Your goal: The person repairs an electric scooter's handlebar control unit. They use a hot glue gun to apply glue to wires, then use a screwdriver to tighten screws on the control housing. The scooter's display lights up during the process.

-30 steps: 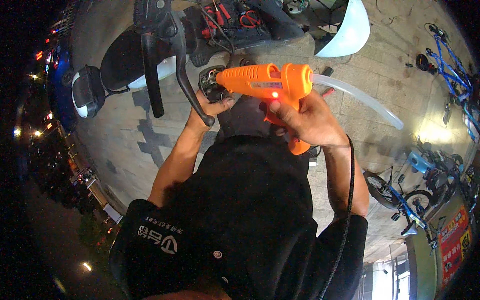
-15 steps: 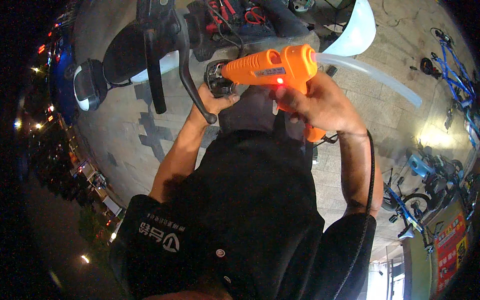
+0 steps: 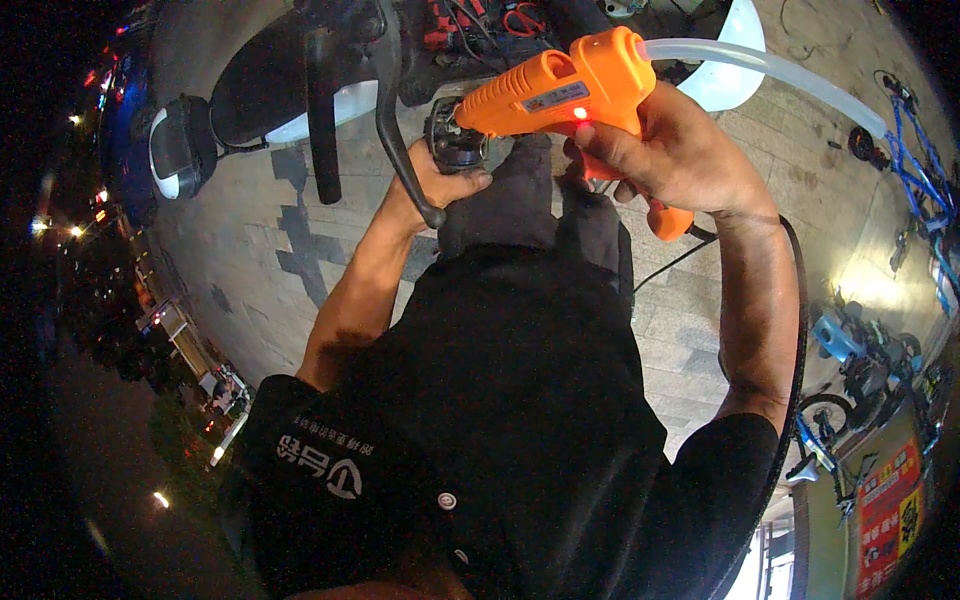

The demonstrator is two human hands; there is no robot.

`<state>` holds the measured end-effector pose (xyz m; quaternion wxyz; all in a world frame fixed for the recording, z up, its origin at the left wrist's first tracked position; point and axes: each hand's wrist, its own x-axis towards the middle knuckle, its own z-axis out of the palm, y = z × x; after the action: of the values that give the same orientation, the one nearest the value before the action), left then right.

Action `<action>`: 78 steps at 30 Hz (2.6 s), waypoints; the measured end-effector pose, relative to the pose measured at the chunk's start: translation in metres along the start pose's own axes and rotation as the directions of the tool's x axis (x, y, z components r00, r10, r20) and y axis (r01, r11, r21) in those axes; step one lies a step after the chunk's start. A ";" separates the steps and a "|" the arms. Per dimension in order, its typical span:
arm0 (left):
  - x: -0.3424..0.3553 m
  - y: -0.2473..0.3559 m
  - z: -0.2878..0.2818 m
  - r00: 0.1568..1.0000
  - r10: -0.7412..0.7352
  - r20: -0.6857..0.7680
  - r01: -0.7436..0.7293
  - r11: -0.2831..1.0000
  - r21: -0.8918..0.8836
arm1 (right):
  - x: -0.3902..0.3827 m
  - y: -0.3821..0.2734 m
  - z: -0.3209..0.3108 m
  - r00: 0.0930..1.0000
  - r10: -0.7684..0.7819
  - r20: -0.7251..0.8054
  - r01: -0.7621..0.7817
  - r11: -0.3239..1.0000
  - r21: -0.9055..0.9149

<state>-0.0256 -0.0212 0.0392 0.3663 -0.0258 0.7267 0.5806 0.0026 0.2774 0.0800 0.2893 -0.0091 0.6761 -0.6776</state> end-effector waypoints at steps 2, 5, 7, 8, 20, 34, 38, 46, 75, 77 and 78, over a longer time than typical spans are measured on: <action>0.001 0.001 -0.002 1.000 -0.007 0.010 0.006 0.999 0.043 | 0.001 -0.002 -0.001 0.999 -0.033 0.012 0.033 0.999 -0.035; 0.003 -0.004 -0.005 0.999 0.051 0.006 -0.051 0.999 -0.011 | 0.007 0.001 0.005 0.999 -0.042 -0.026 0.042 0.999 -0.021; 0.005 -0.006 -0.010 1.000 0.019 0.002 -0.019 0.998 0.065 | 0.009 -0.002 0.006 0.999 -0.030 -0.025 0.029 0.999 -0.039; 0.006 -0.006 -0.011 1.000 0.003 0.002 -0.003 0.995 0.101 | 0.009 -0.004 0.006 0.999 -0.022 -0.027 0.021 0.999 -0.049; 0.004 -0.006 -0.009 0.998 0.015 0.053 -0.018 0.998 0.066 | 0.001 0.000 0.009 0.998 -0.018 -0.058 0.015 0.999 -0.051; 0.008 -0.007 -0.001 0.997 0.075 -0.001 -0.074 0.985 0.154 | -0.005 -0.001 0.007 0.994 -0.014 -0.105 0.009 0.999 -0.046; 0.009 -0.013 -0.003 1.000 0.021 -0.004 -0.021 0.992 0.125 | -0.005 0.001 0.005 0.997 -0.021 -0.079 0.017 0.999 -0.051; 0.010 -0.011 -0.002 0.998 0.058 0.000 -0.057 0.985 0.161 | -0.008 0.000 0.006 0.996 -0.037 -0.078 0.031 0.997 -0.067; 0.008 -0.005 0.001 0.996 0.090 0.011 -0.091 0.977 0.195 | -0.008 -0.002 0.006 0.996 -0.074 -0.057 0.067 0.992 -0.105; 0.009 -0.009 -0.001 0.994 0.106 0.010 -0.105 0.969 0.224 | -0.008 -0.002 0.006 0.995 -0.083 -0.063 0.076 0.991 -0.112; 0.009 -0.010 -0.001 0.994 0.107 0.014 -0.108 0.970 0.218 | -0.007 -0.001 0.006 0.995 -0.080 -0.057 0.073 0.991 -0.115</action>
<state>-0.0281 -0.0222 0.0259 0.3359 0.0548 0.7860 0.5161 0.0103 0.2749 0.0844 0.2412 -0.0307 0.7209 -0.6490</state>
